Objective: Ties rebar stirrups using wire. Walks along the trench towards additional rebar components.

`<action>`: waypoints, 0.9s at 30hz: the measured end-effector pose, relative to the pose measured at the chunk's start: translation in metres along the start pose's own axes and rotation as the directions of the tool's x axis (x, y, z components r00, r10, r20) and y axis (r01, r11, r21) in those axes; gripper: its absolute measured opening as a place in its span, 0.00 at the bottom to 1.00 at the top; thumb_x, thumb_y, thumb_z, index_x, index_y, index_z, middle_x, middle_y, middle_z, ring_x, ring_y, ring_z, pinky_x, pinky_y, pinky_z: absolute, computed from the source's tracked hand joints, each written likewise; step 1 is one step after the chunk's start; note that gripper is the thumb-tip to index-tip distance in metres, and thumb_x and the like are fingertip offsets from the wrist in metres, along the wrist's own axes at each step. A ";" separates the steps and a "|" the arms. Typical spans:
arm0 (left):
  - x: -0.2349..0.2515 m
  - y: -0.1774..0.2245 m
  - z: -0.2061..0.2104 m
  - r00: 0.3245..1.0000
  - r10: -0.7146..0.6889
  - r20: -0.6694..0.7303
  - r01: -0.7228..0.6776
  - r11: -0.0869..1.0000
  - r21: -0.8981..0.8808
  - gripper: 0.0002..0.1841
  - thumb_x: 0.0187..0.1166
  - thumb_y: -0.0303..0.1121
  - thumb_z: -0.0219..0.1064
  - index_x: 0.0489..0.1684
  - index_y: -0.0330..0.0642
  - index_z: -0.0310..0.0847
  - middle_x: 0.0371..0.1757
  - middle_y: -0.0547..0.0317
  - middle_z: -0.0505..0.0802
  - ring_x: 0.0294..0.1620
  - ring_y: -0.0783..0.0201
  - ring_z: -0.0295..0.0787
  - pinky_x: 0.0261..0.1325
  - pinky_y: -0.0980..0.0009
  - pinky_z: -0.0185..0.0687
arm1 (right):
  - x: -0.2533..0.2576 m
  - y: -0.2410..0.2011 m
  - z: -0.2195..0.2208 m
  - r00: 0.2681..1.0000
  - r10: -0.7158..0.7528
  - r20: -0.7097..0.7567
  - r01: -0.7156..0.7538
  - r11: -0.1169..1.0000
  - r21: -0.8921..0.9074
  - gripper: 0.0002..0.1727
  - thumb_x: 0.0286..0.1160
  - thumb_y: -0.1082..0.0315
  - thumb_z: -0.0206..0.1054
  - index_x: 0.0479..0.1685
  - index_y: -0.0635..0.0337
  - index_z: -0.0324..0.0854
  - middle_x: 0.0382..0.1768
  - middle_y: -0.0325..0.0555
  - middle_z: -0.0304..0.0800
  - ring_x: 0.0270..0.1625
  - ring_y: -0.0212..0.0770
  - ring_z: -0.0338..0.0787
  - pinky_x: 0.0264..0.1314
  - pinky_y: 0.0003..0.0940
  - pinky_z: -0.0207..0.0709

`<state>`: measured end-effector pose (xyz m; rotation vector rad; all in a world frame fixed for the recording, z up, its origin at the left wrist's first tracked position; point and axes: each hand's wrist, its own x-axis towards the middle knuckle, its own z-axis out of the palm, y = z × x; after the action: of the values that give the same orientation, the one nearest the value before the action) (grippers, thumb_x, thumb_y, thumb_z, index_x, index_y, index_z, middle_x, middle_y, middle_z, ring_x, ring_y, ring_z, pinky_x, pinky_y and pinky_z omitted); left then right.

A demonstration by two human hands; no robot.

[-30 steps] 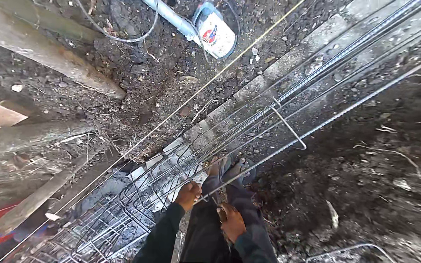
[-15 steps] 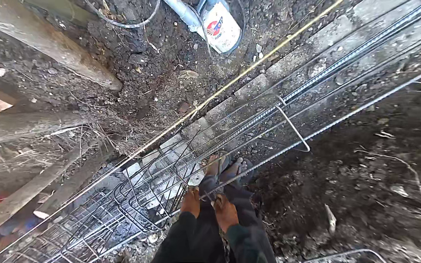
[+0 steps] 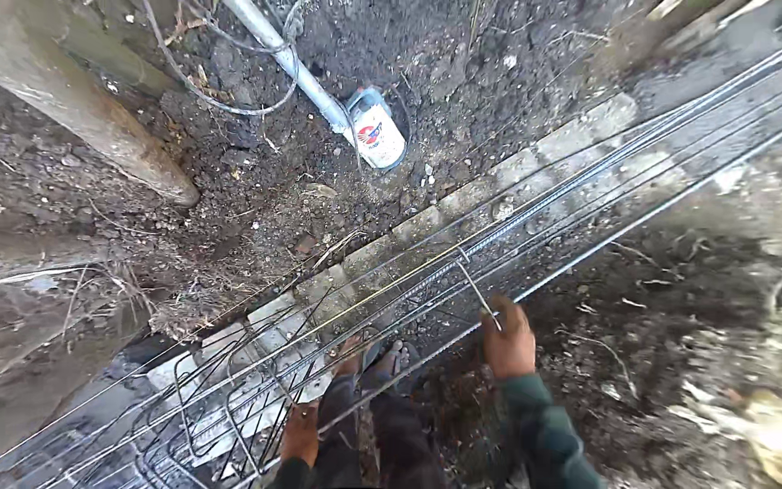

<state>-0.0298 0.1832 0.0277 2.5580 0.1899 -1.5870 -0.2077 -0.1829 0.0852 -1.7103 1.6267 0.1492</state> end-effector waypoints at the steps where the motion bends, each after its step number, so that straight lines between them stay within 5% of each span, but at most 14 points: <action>1: 0.002 -0.002 0.000 1.000 0.001 -0.005 -0.001 1.000 -0.024 0.26 0.92 0.47 0.54 0.72 0.31 0.77 0.65 0.33 0.88 0.70 0.40 0.84 0.75 0.39 0.73 | 0.027 -0.005 -0.008 0.997 0.050 0.060 -0.045 0.997 -0.069 0.30 0.86 0.61 0.64 0.84 0.66 0.67 0.77 0.70 0.76 0.78 0.67 0.78 0.80 0.65 0.70; 6: 0.005 -0.014 0.000 1.000 0.019 -0.015 -0.020 0.996 -0.088 0.29 0.90 0.49 0.58 0.76 0.31 0.72 0.65 0.34 0.88 0.69 0.41 0.84 0.75 0.42 0.74 | 0.054 -0.036 0.021 0.933 0.122 0.338 0.042 0.898 -0.439 0.22 0.94 0.58 0.51 0.74 0.58 0.80 0.58 0.65 0.91 0.64 0.67 0.89 0.68 0.68 0.77; 11: -0.001 -0.011 -0.003 0.997 0.037 0.067 -0.039 0.999 0.031 0.28 0.93 0.47 0.50 0.79 0.33 0.73 0.78 0.33 0.80 0.82 0.40 0.74 0.85 0.44 0.63 | -0.038 -0.058 0.090 0.848 0.086 0.523 0.196 0.866 -0.460 0.25 0.93 0.52 0.49 0.77 0.55 0.79 0.62 0.62 0.90 0.65 0.64 0.90 0.67 0.66 0.80; 17: -0.003 -0.012 -0.006 1.000 0.001 0.006 0.000 0.997 -0.082 0.25 0.94 0.45 0.51 0.75 0.35 0.78 0.71 0.38 0.87 0.76 0.45 0.81 0.82 0.46 0.69 | -0.083 -0.058 0.161 0.724 0.161 0.671 0.193 0.887 -0.421 0.27 0.93 0.48 0.48 0.73 0.57 0.80 0.68 0.58 0.87 0.70 0.59 0.88 0.71 0.61 0.79; 22: -0.007 -0.014 -0.009 0.999 -0.001 0.042 0.004 0.998 -0.057 0.25 0.92 0.47 0.54 0.74 0.38 0.79 0.70 0.40 0.87 0.76 0.46 0.81 0.82 0.47 0.70 | -0.089 -0.056 0.156 0.703 0.112 0.703 0.223 0.903 -0.366 0.30 0.91 0.47 0.53 0.80 0.58 0.74 0.75 0.58 0.81 0.77 0.58 0.82 0.78 0.58 0.74; 27: -0.009 -0.021 -0.010 1.000 0.022 0.015 -0.020 0.993 -0.118 0.28 0.90 0.46 0.59 0.80 0.36 0.73 0.71 0.39 0.87 0.74 0.46 0.83 0.80 0.47 0.72 | -0.104 -0.024 0.114 0.772 0.055 0.634 0.135 0.959 -0.247 0.28 0.89 0.52 0.57 0.82 0.53 0.74 0.77 0.55 0.81 0.77 0.54 0.83 0.81 0.54 0.74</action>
<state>-0.0286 0.2051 0.0395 2.4495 0.2465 -1.5401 -0.1595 -0.0348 0.0734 -1.6394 1.0814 0.8841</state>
